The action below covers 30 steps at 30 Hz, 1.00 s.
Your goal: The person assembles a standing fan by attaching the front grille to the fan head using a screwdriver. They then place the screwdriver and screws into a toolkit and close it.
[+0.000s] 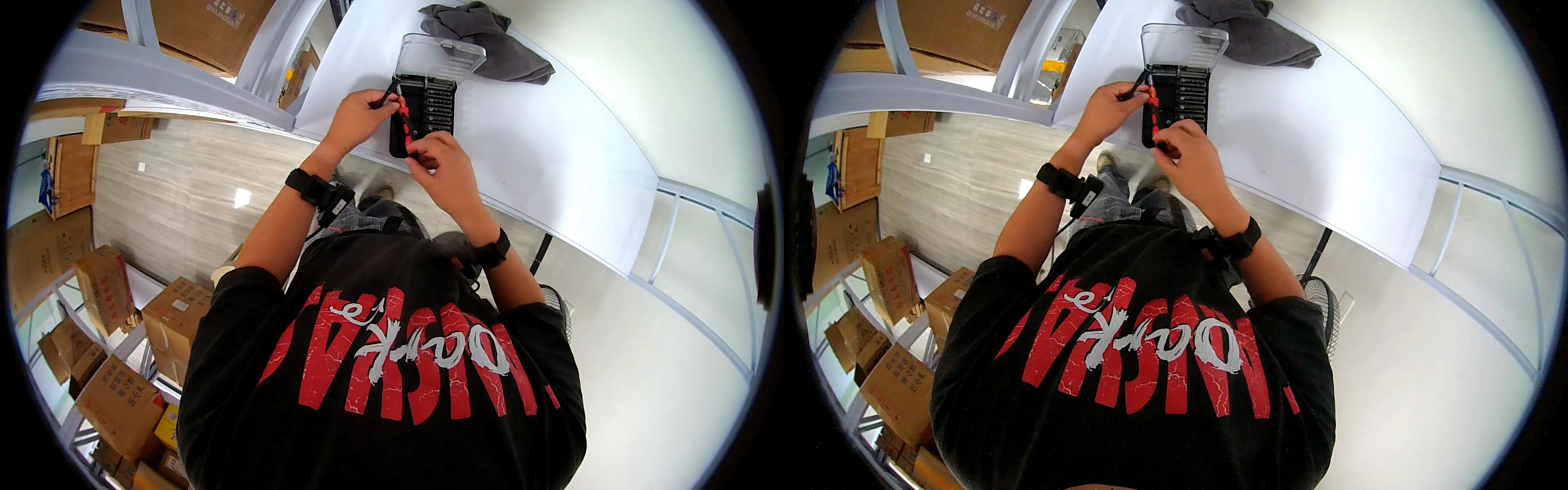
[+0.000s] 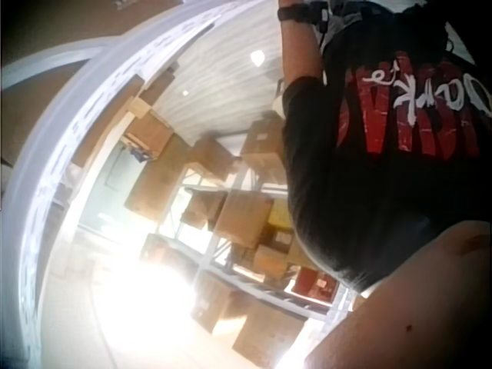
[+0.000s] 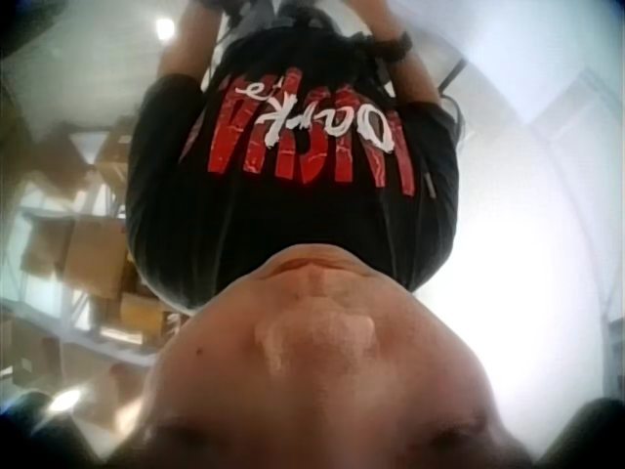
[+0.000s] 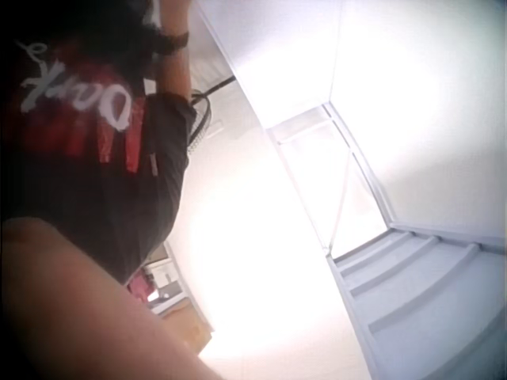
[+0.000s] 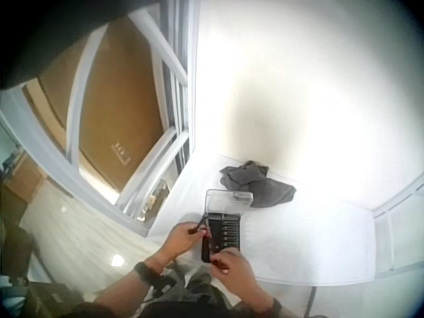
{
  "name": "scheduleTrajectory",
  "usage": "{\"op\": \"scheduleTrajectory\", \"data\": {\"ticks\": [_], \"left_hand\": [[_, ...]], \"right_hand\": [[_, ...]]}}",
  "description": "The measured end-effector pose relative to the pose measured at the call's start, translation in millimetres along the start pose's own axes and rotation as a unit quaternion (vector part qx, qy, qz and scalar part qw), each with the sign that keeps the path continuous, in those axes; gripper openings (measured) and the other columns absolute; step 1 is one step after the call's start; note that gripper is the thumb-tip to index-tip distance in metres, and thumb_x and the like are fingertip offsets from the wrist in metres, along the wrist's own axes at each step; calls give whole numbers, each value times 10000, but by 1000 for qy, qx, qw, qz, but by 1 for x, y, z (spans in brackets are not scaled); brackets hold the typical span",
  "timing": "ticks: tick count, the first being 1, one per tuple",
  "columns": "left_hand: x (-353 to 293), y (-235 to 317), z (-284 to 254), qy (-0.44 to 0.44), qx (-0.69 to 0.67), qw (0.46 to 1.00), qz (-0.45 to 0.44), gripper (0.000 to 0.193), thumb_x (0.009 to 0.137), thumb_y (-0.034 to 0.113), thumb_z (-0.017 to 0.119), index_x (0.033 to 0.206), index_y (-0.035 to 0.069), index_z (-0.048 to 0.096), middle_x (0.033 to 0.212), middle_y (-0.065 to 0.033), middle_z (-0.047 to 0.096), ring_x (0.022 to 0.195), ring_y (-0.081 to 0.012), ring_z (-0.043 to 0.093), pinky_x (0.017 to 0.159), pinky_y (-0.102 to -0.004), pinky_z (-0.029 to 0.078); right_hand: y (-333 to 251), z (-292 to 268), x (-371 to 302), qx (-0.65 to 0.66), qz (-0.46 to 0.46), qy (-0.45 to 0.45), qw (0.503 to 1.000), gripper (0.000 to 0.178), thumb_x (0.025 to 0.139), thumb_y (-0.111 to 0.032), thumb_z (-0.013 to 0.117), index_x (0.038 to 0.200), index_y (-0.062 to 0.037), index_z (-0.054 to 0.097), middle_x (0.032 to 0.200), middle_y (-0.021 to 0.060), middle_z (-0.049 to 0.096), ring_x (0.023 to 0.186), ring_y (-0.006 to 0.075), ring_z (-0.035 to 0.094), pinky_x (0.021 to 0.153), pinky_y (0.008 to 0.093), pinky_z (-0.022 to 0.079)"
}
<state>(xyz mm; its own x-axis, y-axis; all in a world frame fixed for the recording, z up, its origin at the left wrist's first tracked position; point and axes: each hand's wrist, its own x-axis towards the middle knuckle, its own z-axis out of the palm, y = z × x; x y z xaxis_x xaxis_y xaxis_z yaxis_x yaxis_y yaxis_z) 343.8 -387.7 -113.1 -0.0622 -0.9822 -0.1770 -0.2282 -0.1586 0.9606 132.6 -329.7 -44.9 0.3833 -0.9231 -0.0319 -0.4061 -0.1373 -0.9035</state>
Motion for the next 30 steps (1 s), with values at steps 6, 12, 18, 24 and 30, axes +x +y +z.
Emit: {"op": "scheduleTrajectory", "data": {"ticks": [6, 12, 18, 24, 30], "left_hand": [[1, -2, 7, 27, 26, 999, 19, 219, 926, 187, 740, 1043, 2, 758, 855, -17, 719, 799, -84, 605, 747, -257, 487], [-3, 11, 5, 43, 65, 997, -4, 246, 868, 196, 806, 1037, 34, 732, 694, 61, 524, 650, -66, 447, 580, -256, 393], [2, -10, 9, 36, 47, 998, 12, 326, 805, 229, 837, 1058, 67, 708, 682, -20, 560, 624, -148, 510, 606, -318, 448], [2, -9, 11, 47, 42, 998, 26, 332, 801, 239, 842, 1058, 76, 711, 682, -25, 564, 624, -150, 515, 604, -321, 450], [0, -7, 11, 41, 58, 997, 4, 320, 842, 166, 834, 1131, 91, 719, 698, 67, 513, 650, -59, 451, 587, -243, 390]], "right_hand": [[4, 7, 5, -38, -3, -43, 998, 210, 848, -83, 749, 1037, -21, 682, 1037, 112, 593, 804, 257, 685, 739, 360, 559], [15, 9, 8, -107, -42, -66, 991, 280, 823, -94, 756, 1084, -29, 678, 1085, 127, 593, 925, 312, 665, 803, 412, 551], [14, 13, 9, -175, -99, -50, 978, 348, 807, -104, 757, 1137, -37, 671, 1112, 121, 605, 1017, 333, 634, 854, 435, 537], [16, 12, 11, -185, -82, -60, 977, 347, 824, -130, 742, 1157, -70, 667, 1077, 126, 621, 993, 341, 638, 842, 451, 535], [12, 14, 11, -190, -63, -60, 978, 331, 853, -145, 729, 1173, -95, 663, 1046, 126, 616, 969, 342, 638, 828, 451, 535]]}}
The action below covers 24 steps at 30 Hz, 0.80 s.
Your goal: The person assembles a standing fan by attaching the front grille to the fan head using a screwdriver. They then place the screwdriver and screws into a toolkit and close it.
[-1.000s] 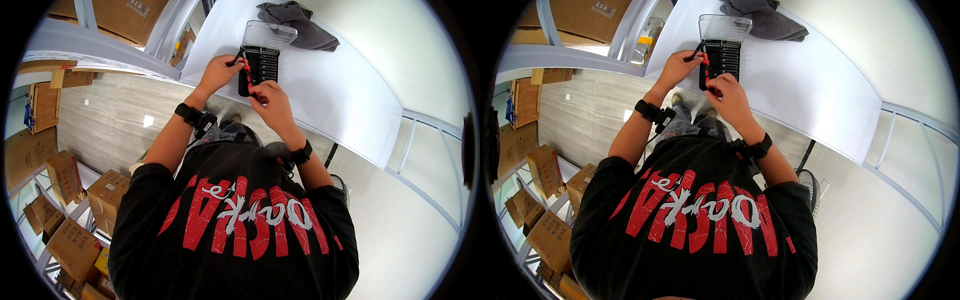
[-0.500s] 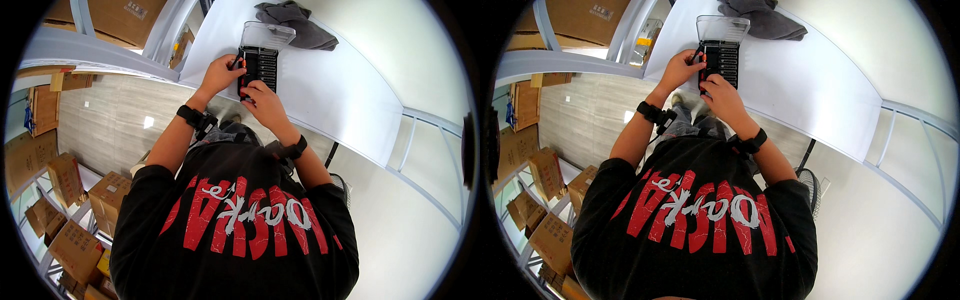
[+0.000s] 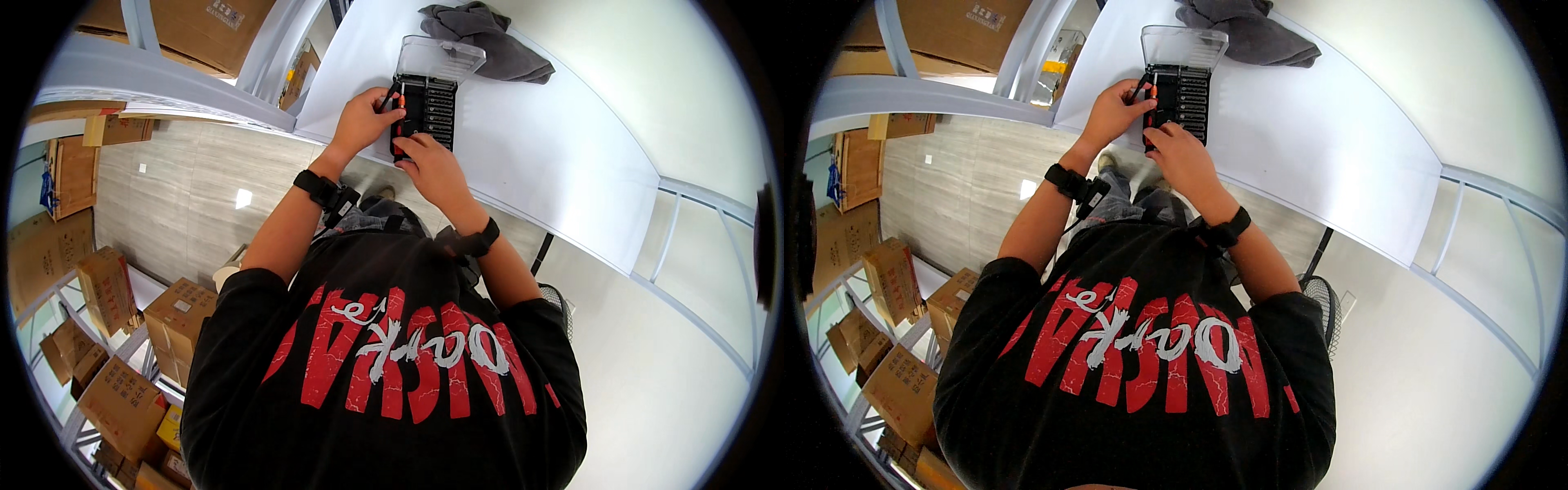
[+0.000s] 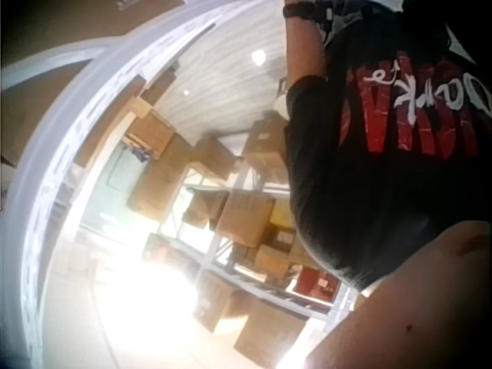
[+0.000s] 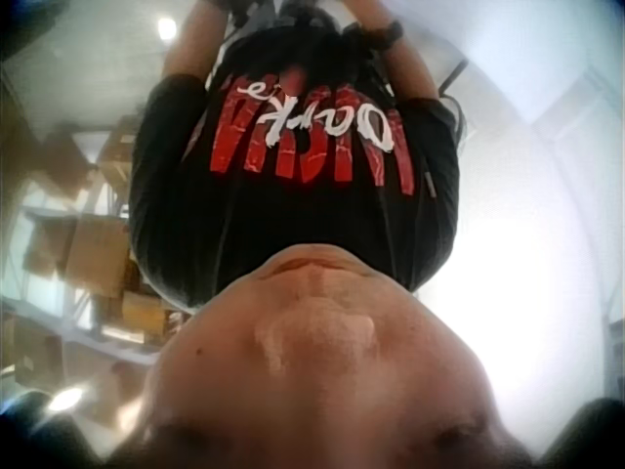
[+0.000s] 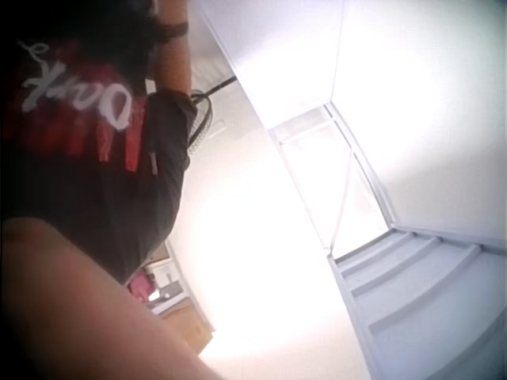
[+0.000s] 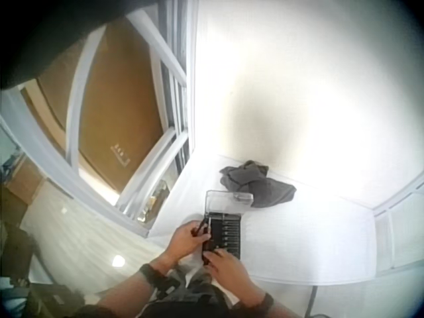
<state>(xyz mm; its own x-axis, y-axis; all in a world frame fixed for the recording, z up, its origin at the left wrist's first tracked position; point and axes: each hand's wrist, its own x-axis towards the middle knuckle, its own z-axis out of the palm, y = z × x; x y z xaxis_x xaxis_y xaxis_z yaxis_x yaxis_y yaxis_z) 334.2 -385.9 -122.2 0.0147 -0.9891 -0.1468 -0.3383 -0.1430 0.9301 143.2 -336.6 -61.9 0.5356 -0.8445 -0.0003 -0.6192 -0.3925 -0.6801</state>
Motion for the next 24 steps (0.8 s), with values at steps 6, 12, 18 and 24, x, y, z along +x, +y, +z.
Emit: {"op": "scheduleTrajectory", "data": {"ticks": [6, 12, 18, 24], "left_hand": [[0, -5, 1, 8, -10, 1000, 9, 343, 815, 264, 839, 1084, 91, 716, 681, -23, 556, 626, -156, 512, 603, -323, 451], [-2, -1, -4, -2, -6, 1000, 15, 310, 860, 223, 802, 1119, 73, 723, 689, -8, 555, 650, -122, 505, 618, -300, 440], [-5, -3, -6, 0, -93, 996, 14, 224, 924, 162, 740, 1121, 56, 726, 689, 24, 550, 644, -79, 468, 599, -267, 407], [1, -13, -3, 3, -170, 985, -18, 209, 972, 198, 699, 1086, 23, 719, 713, 46, 553, 661, -46, 461, 593, -235, 389]], "right_hand": [[4, 0, -1, -10, -31, -30, 999, 358, 854, -137, 736, 1202, -99, 661, 1039, 121, 587, 983, 334, 632, 832, 444, 537], [9, 1, -1, -12, -53, -24, 998, 357, 830, -139, 756, 1175, -95, 678, 1046, 125, 581, 992, 338, 630, 838, 442, 535], [-1, -16, -8, 70, -4, 23, 997, 287, 867, -80, 710, 1154, -89, 705, 1123, 129, 629, 890, 288, 677, 767, 385, 565], [8, -47, -11, 234, 22, 65, 970, 258, 881, -1, 710, 1132, -62, 724, 1116, 73, 666, 854, 146, 684, 741, 280, 554]]}}
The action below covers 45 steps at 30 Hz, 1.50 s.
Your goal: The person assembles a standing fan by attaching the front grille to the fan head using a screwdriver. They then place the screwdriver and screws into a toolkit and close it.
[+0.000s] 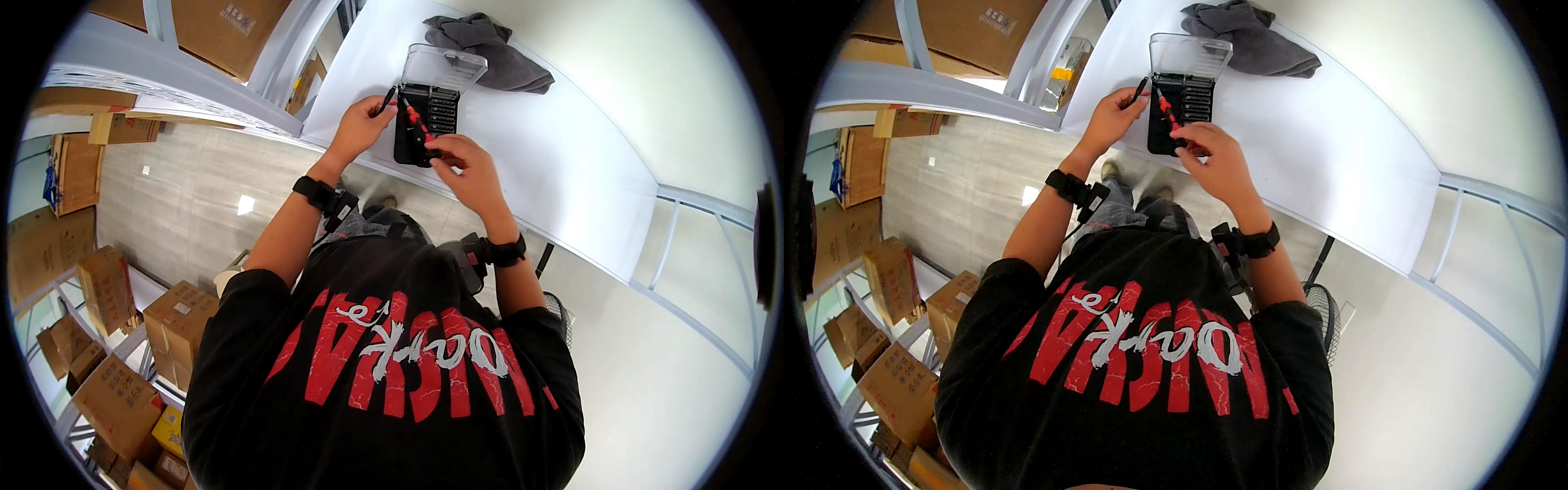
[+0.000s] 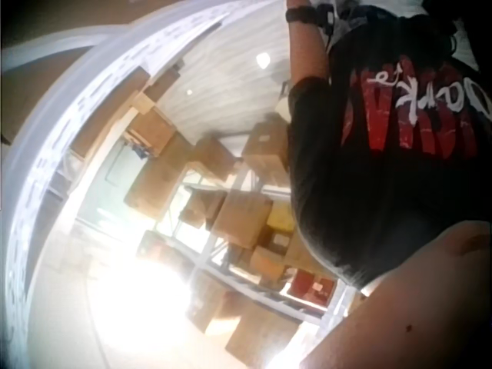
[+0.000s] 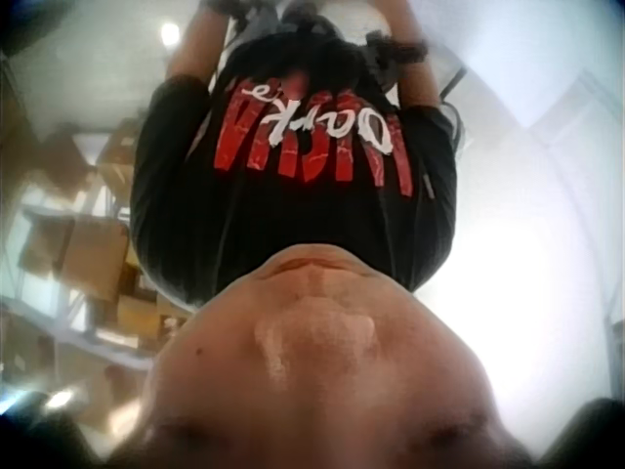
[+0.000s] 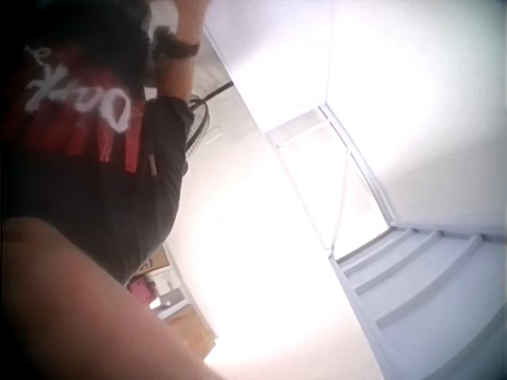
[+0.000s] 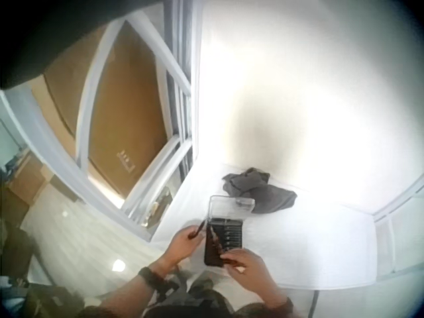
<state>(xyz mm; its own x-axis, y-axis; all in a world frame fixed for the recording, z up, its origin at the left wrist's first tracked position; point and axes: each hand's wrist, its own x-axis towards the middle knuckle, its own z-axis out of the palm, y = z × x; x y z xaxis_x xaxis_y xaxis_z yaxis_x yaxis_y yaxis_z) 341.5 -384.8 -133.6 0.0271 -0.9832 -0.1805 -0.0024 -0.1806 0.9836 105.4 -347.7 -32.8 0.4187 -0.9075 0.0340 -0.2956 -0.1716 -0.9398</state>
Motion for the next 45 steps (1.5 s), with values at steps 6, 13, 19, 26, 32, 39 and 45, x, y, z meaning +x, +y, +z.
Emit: {"op": "scheduleTrajectory", "data": {"ticks": [6, 13, 19, 26, 32, 39, 45], "left_hand": [[-5, 14, 2, 8, 0, 999, -34, 237, 998, 214, 651, 1066, -6, 708, 763, 22, 601, 697, -62, 519, 626, -241, 429], [-2, 2, -7, 63, 188, 978, 56, 258, 898, 204, 716, 1062, 4, 707, 801, -93, 658, 728, -237, 623, 688, -360, 503], [0, 19, -11, 82, 331, 938, 67, 320, 827, 208, 776, 1085, 34, 704, 826, -117, 664, 778, -313, 647, 712, -426, 524], [5, 26, -10, 69, 353, 932, 46, 406, 798, 183, 803, 1166, 59, 684, 829, -110, 684, 797, -315, 672, 732, -426, 538], [13, 21, -14, 75, 346, 932, 79, 431, 804, 198, 817, 1188, 54, 684, 793, -106, 690, 736, -275, 677, 688, -384, 540], [23, 41, -20, 111, 329, 924, 161, 392, 815, 171, 812, 1169, 54, 692, 886, -110, 686, 726, -241, 659, 706, -357, 540], [27, 58, -11, 68, 407, 903, 116, 442, 788, 187, 814, 1183, 52, 668, 896, -115, 700, 811, -278, 687, 748, -394, 548]], "right_hand": [[9, -25, -9, 145, 43, 70, 986, 239, 900, 48, 687, 1124, -27, 721, 1060, 42, 693, 883, 90, 622, 755, 217, 507], [-2, -26, -13, 98, 16, 29, 995, 276, 895, 55, 700, 1156, -28, 734, 1247, 97, 627, 1076, 158, 664, 903, 266, 571], [-4, -27, -17, 76, 5, 32, 997, 267, 900, 53, 701, 1153, -24, 734, 1210, 101, 649, 1049, 166, 679, 873, 273, 577], [-5, -52, -33, 82, -17, 100, 991, 315, 863, 137, 685, 1150, 11, 719, 1230, 114, 637, 1059, 202, 682, 892, 290, 585], [-5, -81, -50, 41, -34, 119, 992, 336, 828, 186, 680, 1123, 32, 724, 1276, 127, 601, 1117, 236, 663, 929, 326, 595], [33, -71, -46, -52, 9, 152, 987, 275, 816, 92, 743, 1067, -19, 756, 1211, 86, 640, 1014, 185, 697, 842, 288, 581], [56, -68, -47, -173, -7, 158, 972, 229, 795, 45, 750, 1006, -44, 756, 1186, 95, 646, 977, 224, 703, 808, 331, 575]]}}
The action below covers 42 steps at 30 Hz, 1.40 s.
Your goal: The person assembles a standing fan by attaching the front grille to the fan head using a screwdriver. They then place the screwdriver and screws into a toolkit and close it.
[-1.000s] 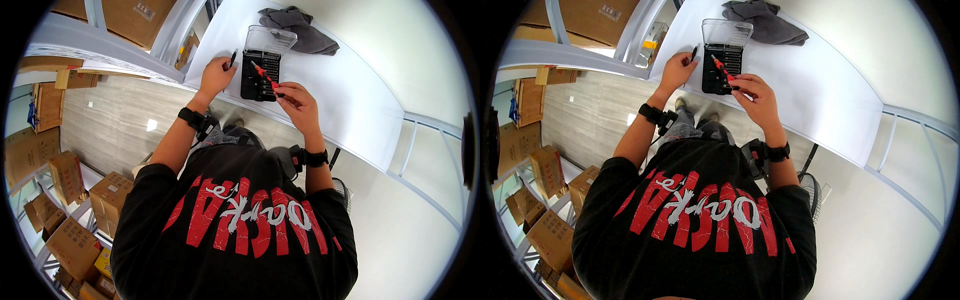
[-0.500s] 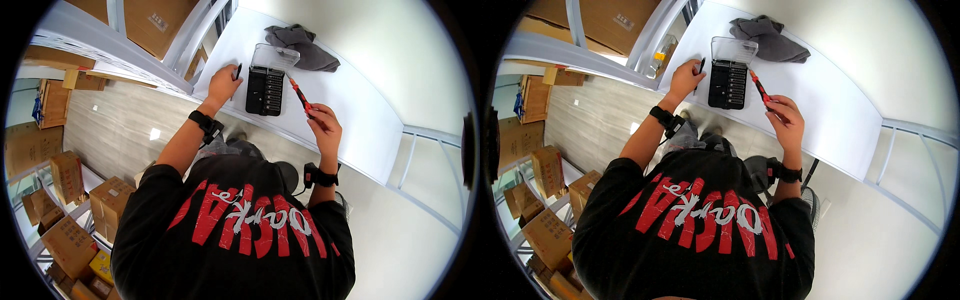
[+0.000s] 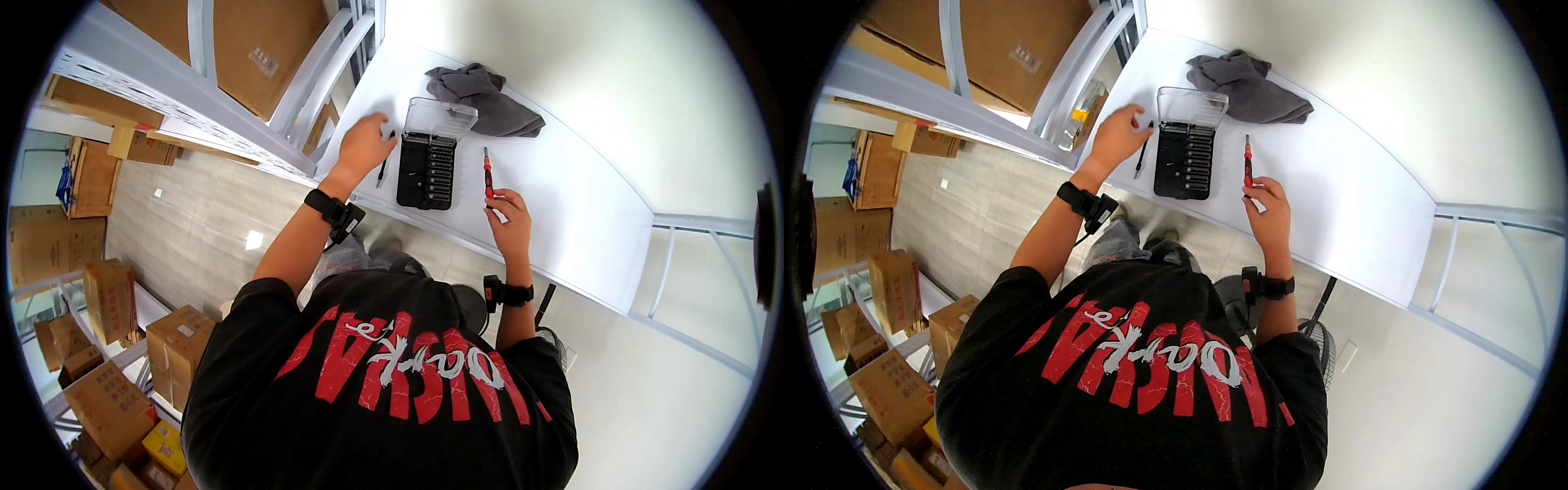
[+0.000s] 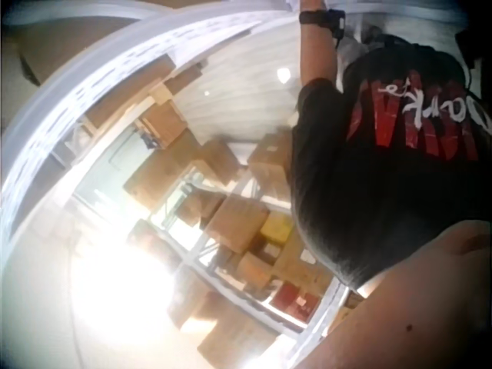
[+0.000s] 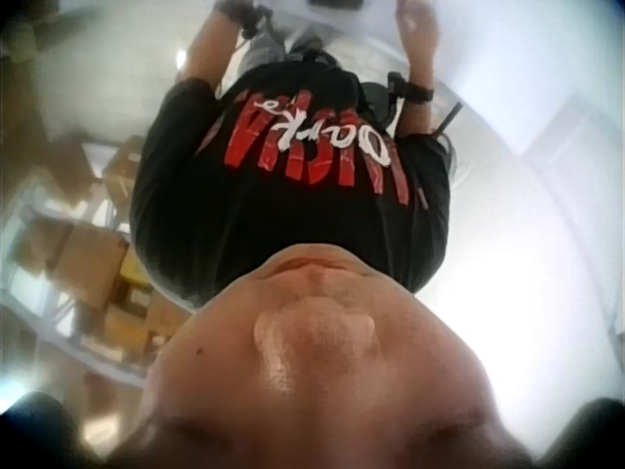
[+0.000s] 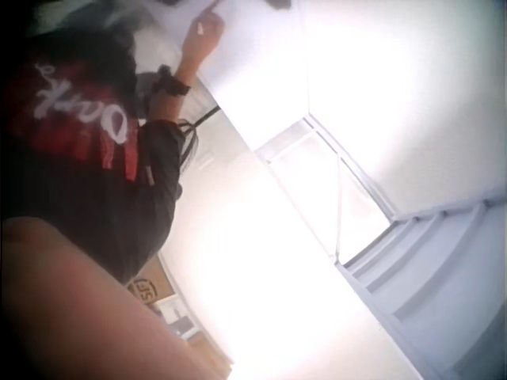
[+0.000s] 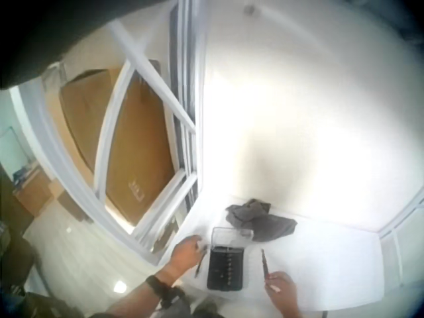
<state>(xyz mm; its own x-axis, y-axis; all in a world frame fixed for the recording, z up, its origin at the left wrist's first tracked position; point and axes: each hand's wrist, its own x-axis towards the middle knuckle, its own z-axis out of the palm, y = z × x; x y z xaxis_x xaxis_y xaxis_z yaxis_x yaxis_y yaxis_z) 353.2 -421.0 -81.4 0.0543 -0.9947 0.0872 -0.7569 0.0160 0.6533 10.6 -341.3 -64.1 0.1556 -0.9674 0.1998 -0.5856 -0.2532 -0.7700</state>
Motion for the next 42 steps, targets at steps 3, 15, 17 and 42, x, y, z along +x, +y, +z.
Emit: {"op": "scheduleTrajectory", "data": {"ticks": [3, 15, 17, 42], "left_hand": [[-15, -15, 18, -67, 39, 997, -29, 466, 761, 178, 796, 1175, 54, 622, 834, -118, 710, 839, -330, 704, 769, -433, 554], [-37, 32, 18, -84, -171, 981, -30, 279, 728, 74, 748, 904, 41, 535, 740, -104, 666, 710, -286, 679, 664, -365, 528], [-39, 34, 28, -81, -146, 985, -34, 295, 732, 85, 802, 890, 40, 557, 742, -95, 663, 697, -237, 680, 652, -341, 534], [-32, 47, 38, -132, -168, 973, -88, 189, 830, 46, 771, 879, -1, 595, 708, -116, 699, 584, -184, 716, 547, -312, 546]], "right_hand": [[10, 8, 1, -47, -20, -16, 999, 224, 795, 40, 740, 1002, -44, 747, 1206, 96, 630, 992, 233, 696, 838, 341, 570], [25, 23, -6, -59, -17, -28, 998, 220, 803, 14, 732, 1015, -35, 700, 1205, 111, 596, 957, 264, 682, 816, 370, 555], [23, 23, -6, -49, -10, -32, 998, 217, 804, 12, 730, 1014, -34, 699, 1199, 113, 596, 954, 266, 683, 821, 374, 553], [31, 29, -8, -12, 33, -23, 999, 234, 786, -12, 760, 1017, -30, 721, 1187, 131, 603, 975, 297, 662, 860, 379, 544]]}}
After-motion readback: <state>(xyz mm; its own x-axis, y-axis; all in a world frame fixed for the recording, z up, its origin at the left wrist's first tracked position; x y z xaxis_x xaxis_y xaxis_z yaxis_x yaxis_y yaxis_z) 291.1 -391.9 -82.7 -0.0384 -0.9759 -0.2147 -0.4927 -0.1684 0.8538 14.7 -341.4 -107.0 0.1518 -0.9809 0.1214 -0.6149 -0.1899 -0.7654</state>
